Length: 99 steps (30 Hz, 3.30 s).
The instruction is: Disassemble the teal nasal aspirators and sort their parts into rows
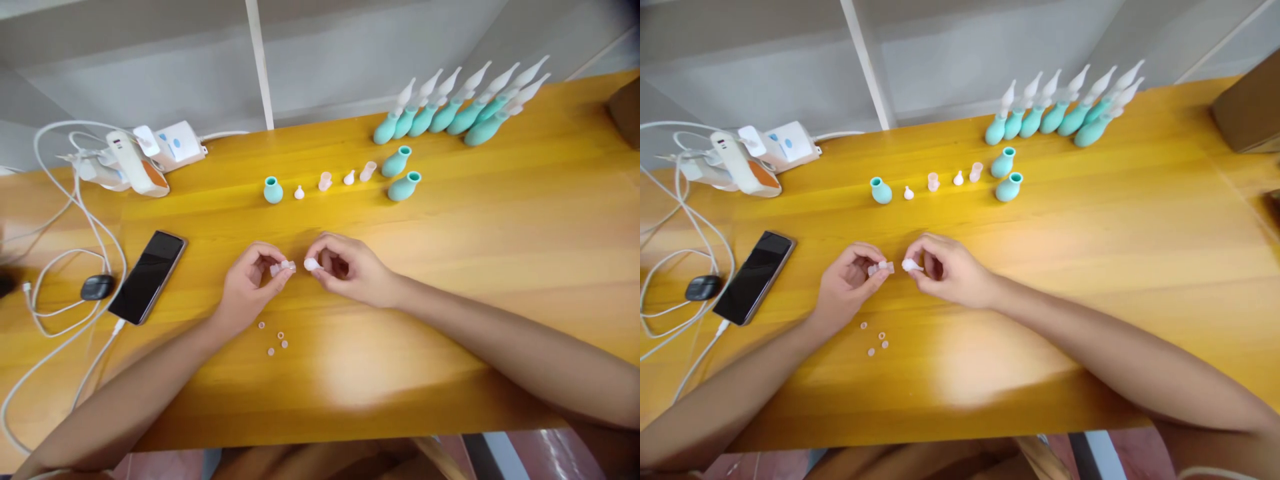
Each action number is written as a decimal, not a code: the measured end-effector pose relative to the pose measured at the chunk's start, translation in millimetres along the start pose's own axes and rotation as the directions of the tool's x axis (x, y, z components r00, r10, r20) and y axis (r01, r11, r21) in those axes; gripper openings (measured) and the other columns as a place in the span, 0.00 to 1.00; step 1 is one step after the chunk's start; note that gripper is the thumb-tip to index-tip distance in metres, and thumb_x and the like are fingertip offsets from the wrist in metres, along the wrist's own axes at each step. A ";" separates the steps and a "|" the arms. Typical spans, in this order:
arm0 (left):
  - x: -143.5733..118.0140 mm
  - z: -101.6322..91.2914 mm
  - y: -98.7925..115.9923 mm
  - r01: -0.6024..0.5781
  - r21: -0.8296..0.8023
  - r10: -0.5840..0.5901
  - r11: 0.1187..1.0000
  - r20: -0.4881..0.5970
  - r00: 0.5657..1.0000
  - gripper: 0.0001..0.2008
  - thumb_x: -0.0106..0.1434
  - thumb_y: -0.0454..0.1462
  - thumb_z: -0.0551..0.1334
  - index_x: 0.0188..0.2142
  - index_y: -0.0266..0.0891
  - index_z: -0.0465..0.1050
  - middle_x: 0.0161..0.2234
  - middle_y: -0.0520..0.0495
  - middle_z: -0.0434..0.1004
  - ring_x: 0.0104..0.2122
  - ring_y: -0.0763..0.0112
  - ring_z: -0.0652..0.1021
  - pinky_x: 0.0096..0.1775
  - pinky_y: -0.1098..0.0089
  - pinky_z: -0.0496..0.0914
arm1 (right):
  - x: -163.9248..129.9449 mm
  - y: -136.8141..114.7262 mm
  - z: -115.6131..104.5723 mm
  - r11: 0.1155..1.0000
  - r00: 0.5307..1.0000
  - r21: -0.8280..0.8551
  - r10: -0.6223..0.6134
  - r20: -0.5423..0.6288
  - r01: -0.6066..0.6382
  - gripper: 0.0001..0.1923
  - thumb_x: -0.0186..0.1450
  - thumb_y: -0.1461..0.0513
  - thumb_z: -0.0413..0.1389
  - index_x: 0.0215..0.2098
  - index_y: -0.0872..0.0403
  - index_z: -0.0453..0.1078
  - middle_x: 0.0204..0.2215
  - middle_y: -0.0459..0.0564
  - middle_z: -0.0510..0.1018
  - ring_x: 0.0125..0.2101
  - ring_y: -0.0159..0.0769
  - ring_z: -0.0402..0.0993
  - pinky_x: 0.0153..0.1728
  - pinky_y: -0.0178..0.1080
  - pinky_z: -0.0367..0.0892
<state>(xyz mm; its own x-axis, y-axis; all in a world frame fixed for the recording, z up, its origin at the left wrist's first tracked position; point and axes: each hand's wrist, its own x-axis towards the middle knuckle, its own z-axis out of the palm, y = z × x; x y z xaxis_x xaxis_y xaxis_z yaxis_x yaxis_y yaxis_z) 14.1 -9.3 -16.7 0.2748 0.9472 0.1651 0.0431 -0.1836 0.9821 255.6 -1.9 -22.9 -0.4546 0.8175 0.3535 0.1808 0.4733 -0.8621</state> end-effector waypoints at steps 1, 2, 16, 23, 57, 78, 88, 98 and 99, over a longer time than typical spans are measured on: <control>0.1 0.1 0.2 0.017 -0.030 -0.017 0.999 0.006 1.000 0.08 0.69 0.35 0.73 0.43 0.39 0.77 0.41 0.47 0.78 0.39 0.70 0.78 0.45 0.68 0.74 | 0.9 -0.4 -0.4 1.000 1.000 0.007 -0.001 -0.005 0.001 0.04 0.72 0.65 0.61 0.46 0.54 0.73 0.31 0.41 0.72 0.23 0.23 0.65 0.27 0.30 0.65; 0.3 0.2 0.3 0.032 -0.060 -0.032 0.998 0.014 0.999 0.09 0.68 0.35 0.74 0.43 0.39 0.77 0.41 0.47 0.79 0.40 0.70 0.78 0.45 0.68 0.75 | 1.4 -0.8 -0.6 1.000 1.000 0.006 -0.011 -0.003 0.011 0.05 0.72 0.65 0.61 0.46 0.54 0.73 0.31 0.41 0.72 0.23 0.22 0.65 0.27 0.30 0.64; 0.1 -0.1 0.0 0.137 -0.198 -0.133 0.970 0.036 0.990 0.12 0.61 0.33 0.79 0.42 0.38 0.80 0.40 0.47 0.86 0.41 0.72 0.85 0.48 0.71 0.80 | -5.8 2.0 3.1 0.998 0.999 0.061 0.021 -0.037 -0.019 0.07 0.72 0.63 0.64 0.45 0.54 0.71 0.30 0.41 0.72 0.24 0.24 0.64 0.25 0.30 0.63; -0.7 -0.5 -2.7 0.143 -0.189 -0.133 0.972 0.063 0.989 0.12 0.61 0.33 0.79 0.38 0.37 0.78 0.41 0.45 0.86 0.41 0.70 0.85 0.46 0.69 0.81 | -4.6 -0.4 1.5 0.996 0.995 -0.006 -0.089 -0.054 0.089 0.08 0.71 0.64 0.64 0.45 0.54 0.71 0.33 0.44 0.74 0.26 0.24 0.66 0.28 0.31 0.64; -3.7 -0.9 2.8 0.161 -0.154 -0.149 0.975 0.086 0.985 0.14 0.58 0.33 0.80 0.32 0.37 0.75 0.35 0.47 0.85 0.34 0.72 0.84 0.39 0.72 0.80 | -8.9 -9.2 -1.2 0.986 0.988 -0.055 -0.154 0.004 0.154 0.05 0.75 0.65 0.62 0.50 0.54 0.74 0.39 0.51 0.79 0.30 0.28 0.75 0.29 0.33 0.71; -11.1 2.9 11.2 0.166 -0.134 -0.158 0.977 0.066 0.985 0.15 0.59 0.35 0.80 0.31 0.38 0.74 0.36 0.44 0.87 0.37 0.68 0.86 0.41 0.68 0.82 | -9.8 -15.4 2.2 0.984 0.984 -0.034 -0.176 -0.024 0.175 0.08 0.74 0.66 0.63 0.51 0.54 0.75 0.31 0.47 0.75 0.29 0.31 0.72 0.29 0.34 0.69; -5.6 -0.2 3.4 0.060 -0.197 -0.047 0.979 0.068 0.997 0.13 0.62 0.35 0.78 0.36 0.38 0.75 0.38 0.44 0.85 0.37 0.69 0.84 0.41 0.69 0.80 | -9.2 -8.6 -1.2 0.991 0.991 0.013 -0.130 -0.015 0.130 0.09 0.75 0.62 0.63 0.52 0.52 0.70 0.36 0.46 0.75 0.26 0.26 0.67 0.26 0.31 0.65; -13.1 -0.8 3.8 0.042 -0.095 -0.025 0.995 0.164 0.986 0.13 0.63 0.34 0.79 0.37 0.39 0.75 0.42 0.42 0.87 0.39 0.67 0.85 0.41 0.67 0.81 | 0.4 -14.6 -13.2 0.976 0.970 -0.063 -0.199 0.139 0.209 0.20 0.83 0.59 0.51 0.31 0.53 0.61 0.25 0.42 0.63 0.26 0.28 0.60 0.29 0.34 0.55; -13.5 -0.9 3.2 0.031 -0.090 -0.016 0.995 0.165 0.986 0.12 0.63 0.34 0.79 0.38 0.39 0.76 0.42 0.42 0.87 0.39 0.67 0.85 0.42 0.67 0.81 | 1.4 -15.0 -14.8 0.971 0.970 -0.087 -0.211 0.119 0.222 0.20 0.83 0.60 0.51 0.31 0.53 0.61 0.25 0.42 0.63 0.26 0.28 0.60 0.29 0.34 0.55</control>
<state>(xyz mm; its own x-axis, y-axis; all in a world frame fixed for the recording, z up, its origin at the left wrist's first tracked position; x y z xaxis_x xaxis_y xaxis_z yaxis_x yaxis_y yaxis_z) 9.6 -22.4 -15.7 0.4289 0.8936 0.1322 -0.0350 -0.1299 0.9909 265.2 -3.1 -4.1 -0.5833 0.6538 0.4819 0.1504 0.6700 -0.7269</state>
